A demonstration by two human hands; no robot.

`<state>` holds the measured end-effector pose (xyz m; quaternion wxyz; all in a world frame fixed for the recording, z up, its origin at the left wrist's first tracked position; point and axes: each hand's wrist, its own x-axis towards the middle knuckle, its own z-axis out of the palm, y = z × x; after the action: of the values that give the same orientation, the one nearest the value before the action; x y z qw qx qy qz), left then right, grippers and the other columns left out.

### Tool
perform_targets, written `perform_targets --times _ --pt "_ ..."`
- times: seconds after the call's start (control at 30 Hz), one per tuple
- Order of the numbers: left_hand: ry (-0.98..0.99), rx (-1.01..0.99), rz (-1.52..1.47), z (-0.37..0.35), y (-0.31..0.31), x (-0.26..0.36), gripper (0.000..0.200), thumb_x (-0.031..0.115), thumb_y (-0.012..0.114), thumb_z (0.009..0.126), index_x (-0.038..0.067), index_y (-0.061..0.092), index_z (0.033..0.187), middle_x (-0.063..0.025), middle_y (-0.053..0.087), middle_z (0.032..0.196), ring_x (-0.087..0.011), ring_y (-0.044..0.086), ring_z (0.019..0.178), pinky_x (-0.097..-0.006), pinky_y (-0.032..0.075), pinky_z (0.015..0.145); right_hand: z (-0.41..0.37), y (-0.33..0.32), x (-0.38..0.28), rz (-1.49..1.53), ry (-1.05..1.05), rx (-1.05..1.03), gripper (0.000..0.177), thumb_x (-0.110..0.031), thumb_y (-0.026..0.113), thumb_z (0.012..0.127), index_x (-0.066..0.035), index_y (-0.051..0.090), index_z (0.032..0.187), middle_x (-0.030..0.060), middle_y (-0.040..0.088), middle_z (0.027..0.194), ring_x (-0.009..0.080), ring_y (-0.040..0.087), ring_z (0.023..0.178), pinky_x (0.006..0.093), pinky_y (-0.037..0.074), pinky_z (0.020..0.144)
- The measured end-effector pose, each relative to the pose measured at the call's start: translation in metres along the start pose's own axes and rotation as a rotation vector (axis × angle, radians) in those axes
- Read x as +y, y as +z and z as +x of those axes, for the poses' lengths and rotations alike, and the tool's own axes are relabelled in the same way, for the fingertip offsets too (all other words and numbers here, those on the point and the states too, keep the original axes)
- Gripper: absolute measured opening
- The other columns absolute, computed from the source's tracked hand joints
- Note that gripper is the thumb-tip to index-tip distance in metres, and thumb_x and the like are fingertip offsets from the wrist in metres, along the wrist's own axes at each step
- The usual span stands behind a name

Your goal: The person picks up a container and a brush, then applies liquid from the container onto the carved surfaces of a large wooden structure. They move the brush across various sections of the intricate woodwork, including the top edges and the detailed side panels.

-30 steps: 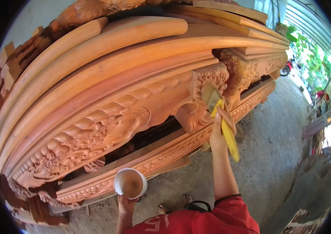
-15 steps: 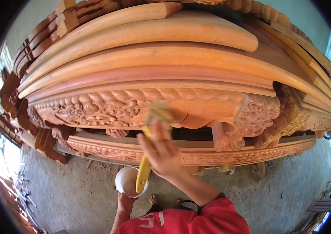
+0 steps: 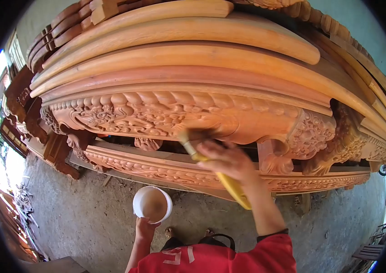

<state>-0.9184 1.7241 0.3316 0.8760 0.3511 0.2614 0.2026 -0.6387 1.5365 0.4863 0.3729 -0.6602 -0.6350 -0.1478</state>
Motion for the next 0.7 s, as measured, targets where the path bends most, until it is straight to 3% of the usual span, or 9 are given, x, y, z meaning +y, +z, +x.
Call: perform_targets --times 0.07,0.17,0.27,0.3,0.33,0.47,0.53,0.63,0.7 --pt "-0.033 -0.033 -0.006 0.005 -0.012 0.007 0.052 0.009 0.045 0.069 0.000 0.034 0.119 -0.0146 0.049 0.110 -0.0285 0.055 0.094 -0.0402 0.052 0.069 -0.007 -0.014 -0.009 0.084 0.128 0.161 0.026 -0.007 0.064 0.066 -0.016 0.062 0.091 0.0093 0.052 0.116 0.0271 0.049 0.108 0.0394 0.038 0.092" --pt "-0.061 -0.070 0.000 0.016 -0.026 0.027 0.052 0.009 0.044 0.070 0.000 0.033 0.120 -0.0145 0.049 0.109 -0.0278 0.055 0.094 -0.0399 0.051 0.070 0.019 -0.043 -0.058 -0.301 0.169 0.261 0.026 0.000 0.062 0.068 -0.013 0.064 0.090 0.0097 0.054 0.112 0.0273 0.049 0.108 0.0341 0.045 0.087" --pt "-0.113 -0.141 0.029 0.024 -0.045 0.049 0.052 0.012 0.046 0.069 0.004 0.036 0.119 -0.0114 0.051 0.109 -0.0248 0.057 0.093 -0.0382 0.053 0.066 0.015 -0.009 -0.061 -0.315 0.407 0.435 0.024 0.000 0.060 0.069 -0.013 0.065 0.088 0.0092 0.053 0.114 0.0268 0.049 0.109 0.0317 0.047 0.085" --pt "-0.136 -0.164 0.057 0.028 -0.055 0.057 0.053 0.012 0.046 0.069 0.004 0.035 0.120 -0.0117 0.050 0.111 -0.0254 0.056 0.094 -0.0387 0.052 0.067 0.018 0.008 -0.062 -0.351 0.449 0.383 0.024 0.000 0.060 0.069 -0.013 0.065 0.089 0.0076 0.052 0.116 0.0270 0.048 0.109 0.0308 0.049 0.083" --pt "-0.155 -0.188 0.088 0.032 -0.063 0.065 0.054 0.012 0.046 0.069 0.004 0.034 0.121 -0.0121 0.049 0.112 -0.0261 0.055 0.095 -0.0392 0.052 0.068 0.020 0.028 -0.060 -0.816 0.339 0.235 0.026 -0.001 0.061 0.068 -0.014 0.065 0.089 0.0063 0.051 0.117 0.0271 0.050 0.107 0.0315 0.048 0.084" --pt "-0.166 -0.191 0.132 0.043 -0.085 0.093 0.057 0.011 0.045 0.068 0.003 0.032 0.122 -0.0123 0.047 0.114 -0.0266 0.053 0.098 -0.0405 0.051 0.071 0.042 0.101 -0.087 -0.716 0.390 0.078 0.022 -0.007 0.060 0.067 -0.013 0.064 0.088 0.0041 0.052 0.117 0.0288 0.050 0.106 0.0369 0.046 0.085" --pt "-0.126 -0.213 0.243 0.048 -0.095 0.104 0.059 0.009 0.046 0.067 0.004 0.030 0.123 -0.0122 0.046 0.113 -0.0263 0.052 0.099 -0.0418 0.049 0.074 0.059 0.111 -0.096 -0.681 0.405 0.029 0.021 -0.009 0.059 0.067 -0.011 0.062 0.088 0.0030 0.050 0.119 0.0282 0.049 0.107 0.0381 0.044 0.084" --pt "-0.139 -0.235 0.186 0.056 -0.108 0.113 0.059 0.006 0.048 0.067 0.004 0.030 0.124 -0.0125 0.047 0.110 -0.0246 0.054 0.096 -0.0381 0.051 0.072 0.077 0.118 -0.100 -0.321 0.340 -0.047 0.027 -0.010 0.059 0.067 -0.011 0.060 0.094 0.0027 0.048 0.122 0.0254 0.048 0.109 0.0374 0.042 0.088" --pt "-0.151 -0.222 0.168 0.060 -0.112 0.119 0.059 0.007 0.048 0.067 0.004 0.030 0.124 -0.0124 0.047 0.111 -0.0244 0.054 0.096 -0.0377 0.051 0.071 0.092 0.124 -0.101 -0.321 0.307 -0.058 0.028 -0.010 0.059 0.067 -0.013 0.060 0.095 0.0025 0.048 0.122 0.0254 0.047 0.110 0.0369 0.042 0.089"
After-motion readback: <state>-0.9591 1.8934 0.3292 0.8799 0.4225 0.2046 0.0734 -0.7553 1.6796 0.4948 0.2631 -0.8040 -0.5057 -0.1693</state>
